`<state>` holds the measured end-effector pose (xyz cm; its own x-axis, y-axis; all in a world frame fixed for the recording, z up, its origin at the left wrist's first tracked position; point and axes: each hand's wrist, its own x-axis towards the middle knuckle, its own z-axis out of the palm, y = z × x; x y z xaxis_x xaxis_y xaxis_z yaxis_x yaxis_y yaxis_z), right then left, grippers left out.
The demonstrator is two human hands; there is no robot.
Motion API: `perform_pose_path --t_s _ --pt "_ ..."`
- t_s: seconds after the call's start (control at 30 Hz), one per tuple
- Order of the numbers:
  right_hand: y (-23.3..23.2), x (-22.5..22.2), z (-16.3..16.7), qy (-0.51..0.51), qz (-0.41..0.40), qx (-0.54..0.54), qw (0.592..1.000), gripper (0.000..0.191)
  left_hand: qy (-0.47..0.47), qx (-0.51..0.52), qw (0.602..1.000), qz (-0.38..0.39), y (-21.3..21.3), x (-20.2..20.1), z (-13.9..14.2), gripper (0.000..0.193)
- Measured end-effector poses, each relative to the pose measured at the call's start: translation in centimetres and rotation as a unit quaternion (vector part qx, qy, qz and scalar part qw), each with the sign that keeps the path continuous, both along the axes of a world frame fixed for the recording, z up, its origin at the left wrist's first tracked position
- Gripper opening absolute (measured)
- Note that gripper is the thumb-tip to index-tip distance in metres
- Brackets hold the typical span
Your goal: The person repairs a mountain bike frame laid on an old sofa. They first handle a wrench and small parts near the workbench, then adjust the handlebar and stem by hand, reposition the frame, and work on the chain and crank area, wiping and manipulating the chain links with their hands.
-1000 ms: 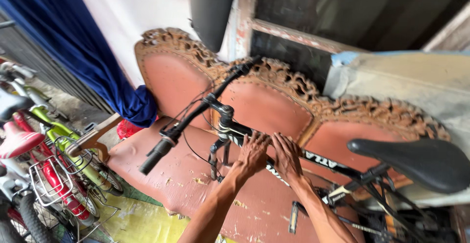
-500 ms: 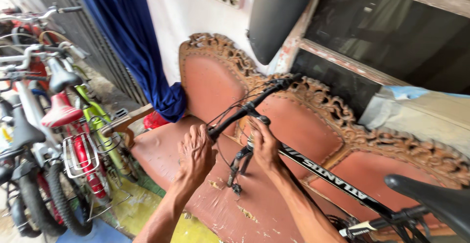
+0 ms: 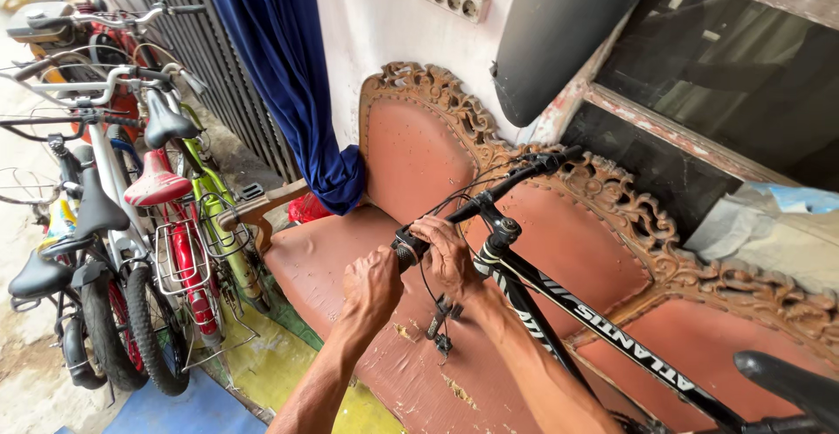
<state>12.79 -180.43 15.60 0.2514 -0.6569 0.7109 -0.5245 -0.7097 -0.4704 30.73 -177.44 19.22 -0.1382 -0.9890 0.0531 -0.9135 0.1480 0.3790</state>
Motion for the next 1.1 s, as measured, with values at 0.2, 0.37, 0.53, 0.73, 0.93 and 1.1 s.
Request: perform_pose_path --t_s 0.2,0.37,0.53,0.73,0.93,1.1 --pt "-2.5 -4.2 2.1 0.244 -0.206 0.008 0.948 0.036 -0.017 -0.028 0.999 0.0 0.3 0.0 0.5 0.017" --pt "-3.8 -6.4 2.1 0.281 -0.236 -0.032 0.93 0.048 -0.021 -0.019 1.0 -0.002 0.3 0.0 0.6 0.022" --pt "-3.4 -3.9 0.8 0.157 -0.214 0.099 0.959 0.041 -0.003 -0.004 1.0 -0.003 0.3 0.0 0.8 0.026" --pt "0.6 -1.0 2.9 0.074 -0.008 0.091 0.993 0.033 0.0 -0.011 1.0 -0.002 0.3 -0.2 0.7 0.019" --pt "1.5 -1.6 5.4 0.142 -0.084 -0.03 0.986 0.031 -0.017 -0.012 1.0 0.0 0.3 -0.4 0.7 0.01" --pt "-1.3 -5.8 5.7 0.114 -0.15 0.048 0.981 0.031 -0.029 -0.011 1.0 -0.005 0.5 -0.3 0.9 0.009"
